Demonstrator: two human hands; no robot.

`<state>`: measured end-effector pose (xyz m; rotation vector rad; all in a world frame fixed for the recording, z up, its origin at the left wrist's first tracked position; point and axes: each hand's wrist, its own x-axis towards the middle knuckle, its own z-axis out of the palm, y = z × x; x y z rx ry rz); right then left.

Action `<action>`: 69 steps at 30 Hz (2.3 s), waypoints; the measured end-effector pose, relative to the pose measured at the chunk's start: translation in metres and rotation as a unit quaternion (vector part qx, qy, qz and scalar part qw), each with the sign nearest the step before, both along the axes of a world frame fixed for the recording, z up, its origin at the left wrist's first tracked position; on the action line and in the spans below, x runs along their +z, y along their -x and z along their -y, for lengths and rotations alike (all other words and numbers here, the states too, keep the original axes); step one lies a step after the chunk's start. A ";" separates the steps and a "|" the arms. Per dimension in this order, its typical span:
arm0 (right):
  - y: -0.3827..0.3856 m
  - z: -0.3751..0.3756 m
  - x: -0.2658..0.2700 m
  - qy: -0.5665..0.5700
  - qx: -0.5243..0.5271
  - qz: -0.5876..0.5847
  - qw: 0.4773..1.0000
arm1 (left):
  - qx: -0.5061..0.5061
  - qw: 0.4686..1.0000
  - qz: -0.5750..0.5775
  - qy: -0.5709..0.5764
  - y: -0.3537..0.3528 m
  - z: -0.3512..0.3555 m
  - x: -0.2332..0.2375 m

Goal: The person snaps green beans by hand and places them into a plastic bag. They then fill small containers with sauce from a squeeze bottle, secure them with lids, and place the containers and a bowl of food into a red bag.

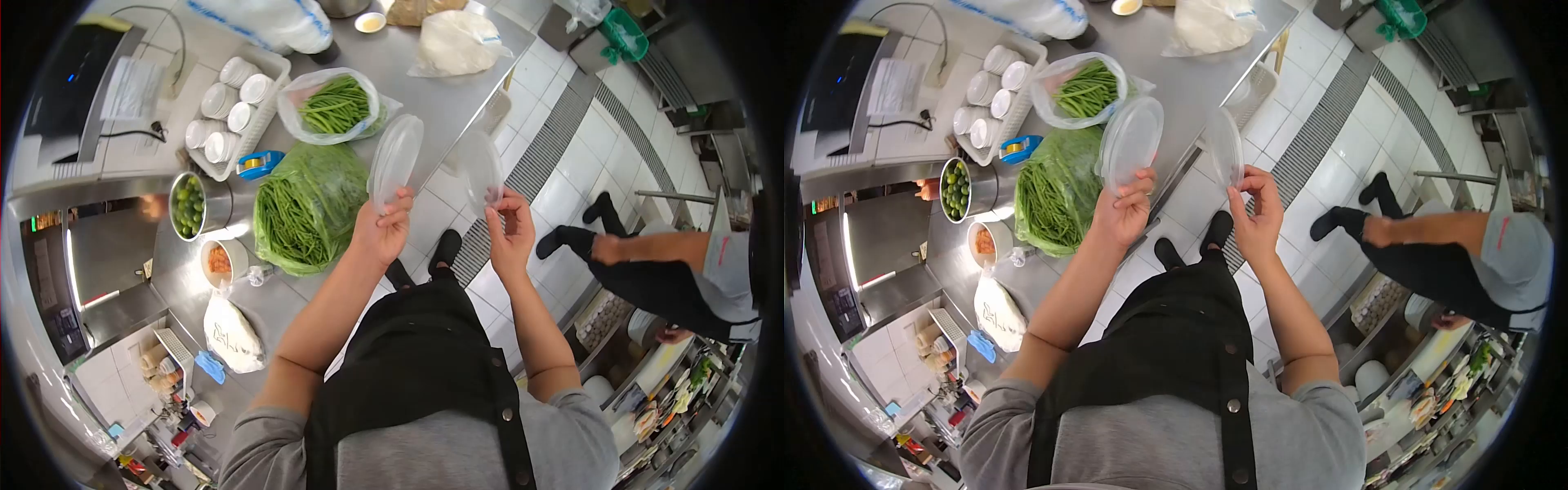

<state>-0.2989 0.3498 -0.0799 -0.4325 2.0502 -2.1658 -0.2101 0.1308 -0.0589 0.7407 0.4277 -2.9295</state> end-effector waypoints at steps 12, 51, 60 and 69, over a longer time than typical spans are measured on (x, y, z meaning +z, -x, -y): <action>-0.110 0.109 0.112 -0.084 0.269 -0.332 0.900 | 0.033 0.995 -0.095 -0.012 -0.134 0.034 0.024; 0.038 0.009 -0.205 -0.374 0.296 0.191 0.858 | 0.020 -0.091 0.684 0.724 -0.405 0.118 -0.065; 0.190 0.120 -0.335 -0.319 -0.184 0.389 0.844 | -0.093 0.007 0.248 0.964 -0.178 -0.005 -0.029; 0.160 0.133 -0.325 -0.176 -0.105 0.231 0.951 | -0.290 0.019 -0.069 0.954 -0.158 0.049 -0.111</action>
